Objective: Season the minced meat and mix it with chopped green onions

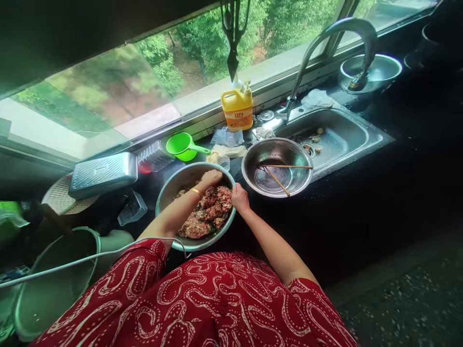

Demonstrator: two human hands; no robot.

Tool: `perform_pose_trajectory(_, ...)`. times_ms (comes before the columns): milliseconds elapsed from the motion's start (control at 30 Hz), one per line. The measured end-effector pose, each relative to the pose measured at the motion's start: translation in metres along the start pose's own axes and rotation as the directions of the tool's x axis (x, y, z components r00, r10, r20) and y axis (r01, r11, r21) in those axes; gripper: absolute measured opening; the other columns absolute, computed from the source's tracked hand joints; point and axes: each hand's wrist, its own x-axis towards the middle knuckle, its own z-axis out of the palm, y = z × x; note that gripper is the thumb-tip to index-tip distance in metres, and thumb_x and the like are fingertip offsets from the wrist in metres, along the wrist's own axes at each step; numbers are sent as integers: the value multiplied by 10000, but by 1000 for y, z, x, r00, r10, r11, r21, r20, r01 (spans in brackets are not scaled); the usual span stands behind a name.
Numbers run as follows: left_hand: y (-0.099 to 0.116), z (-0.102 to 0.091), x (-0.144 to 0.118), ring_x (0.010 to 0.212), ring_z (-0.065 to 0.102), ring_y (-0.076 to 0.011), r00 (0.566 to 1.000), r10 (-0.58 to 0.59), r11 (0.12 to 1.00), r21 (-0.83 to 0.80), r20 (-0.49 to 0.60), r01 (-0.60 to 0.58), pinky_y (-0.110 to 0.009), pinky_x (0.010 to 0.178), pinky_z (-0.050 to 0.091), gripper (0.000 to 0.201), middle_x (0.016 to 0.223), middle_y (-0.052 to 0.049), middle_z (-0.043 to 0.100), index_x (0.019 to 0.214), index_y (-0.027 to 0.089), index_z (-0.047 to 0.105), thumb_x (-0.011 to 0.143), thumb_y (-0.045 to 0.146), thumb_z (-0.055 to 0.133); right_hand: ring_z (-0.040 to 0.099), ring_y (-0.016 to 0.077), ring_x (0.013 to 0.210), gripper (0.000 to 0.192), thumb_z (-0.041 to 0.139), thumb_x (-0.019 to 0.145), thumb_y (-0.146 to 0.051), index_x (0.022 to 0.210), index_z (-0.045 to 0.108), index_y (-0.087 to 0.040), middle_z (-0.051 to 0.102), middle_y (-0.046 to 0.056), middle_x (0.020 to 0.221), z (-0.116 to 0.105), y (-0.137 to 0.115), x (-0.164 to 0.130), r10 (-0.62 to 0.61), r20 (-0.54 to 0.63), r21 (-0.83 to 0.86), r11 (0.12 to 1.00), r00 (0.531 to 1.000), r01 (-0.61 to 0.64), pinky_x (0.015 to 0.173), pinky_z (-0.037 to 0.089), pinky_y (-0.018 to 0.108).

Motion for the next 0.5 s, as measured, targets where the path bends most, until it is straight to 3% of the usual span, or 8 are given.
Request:
perform_pose_trajectory(100, 34, 30, -28, 843, 627, -271, 993, 95, 993, 66, 75, -100, -348, 762, 453, 211, 837, -159, 676, 719, 115, 690, 780, 215, 515, 424, 142, 583, 241, 308, 885, -275, 720, 470, -209, 464, -14, 609, -1, -1, 1, -5, -16, 26, 1000, 1000, 5, 586, 295, 254)
perform_pose_trajectory(167, 36, 44, -57, 798, 616, -254, 977, 189, 973, 115, 101, -200, -350, 758, 448, 228, 793, -140, 676, 714, 127, 702, 774, 249, 519, 419, 139, 580, 246, 308, 889, -281, 707, 459, -211, 458, -16, 605, -1, -1, 1, -5, -11, 37, 999, 1000, 5, 581, 287, 252)
perform_pose_trajectory(233, 20, 49, -88, 832, 602, -246, 950, 296, 932, 186, 101, -310, -363, 817, 438, 246, 793, -126, 676, 746, 147, 715, 786, 273, 507, 411, 140, 574, 244, 315, 888, -286, 707, 461, -212, 450, -17, 598, -2, -1, 2, 1, -2, 30, 1000, 1000, -1, 575, 278, 252)
perform_pose_trajectory(300, -12, 46, -117, 940, 583, -249, 942, 330, 908, 253, 63, -335, -375, 918, 403, 255, 854, -118, 678, 813, 174, 723, 813, 297, 499, 411, 145, 576, 239, 320, 885, -289, 721, 476, -212, 459, -12, 600, -3, 0, 2, 4, 2, 19, 1000, 1000, -4, 576, 277, 253)
perform_pose_trajectory(367, -48, 41, -145, 1102, 527, -268, 962, 272, 914, 321, -28, -249, -399, 1012, 342, 290, 1056, -126, 657, 977, 185, 709, 847, 307, 481, 411, 150, 579, 241, 323, 883, -299, 735, 491, -211, 476, -4, 609, -3, 1, 2, 0, 4, 12, 1000, 1000, 0, 583, 281, 256)
perform_pose_trajectory(400, -63, 40, -158, 1164, 493, -278, 980, 175, 932, 336, -92, -134, -421, 1033, 321, 313, 1173, -123, 619, 1056, 200, 691, 868, 300, 461, 411, 153, 580, 245, 323, 884, -305, 740, 497, -210, 484, 0, 614, -3, 2, 2, -3, 5, 10, 1000, 1000, 3, 587, 284, 257)
perform_pose_trajectory(500, -78, 46, -195, 1296, 375, -323, 996, 84, 939, 338, -43, -64, -509, 1078, 234, 354, 1437, -87, 423, 1198, 260, 631, 892, 280, 454, 419, 160, 587, 264, 312, 887, -317, 752, 510, -206, 503, 12, 630, -2, 2, 2, -4, 2, -4, 1000, 1000, 4, 593, 294, 262)
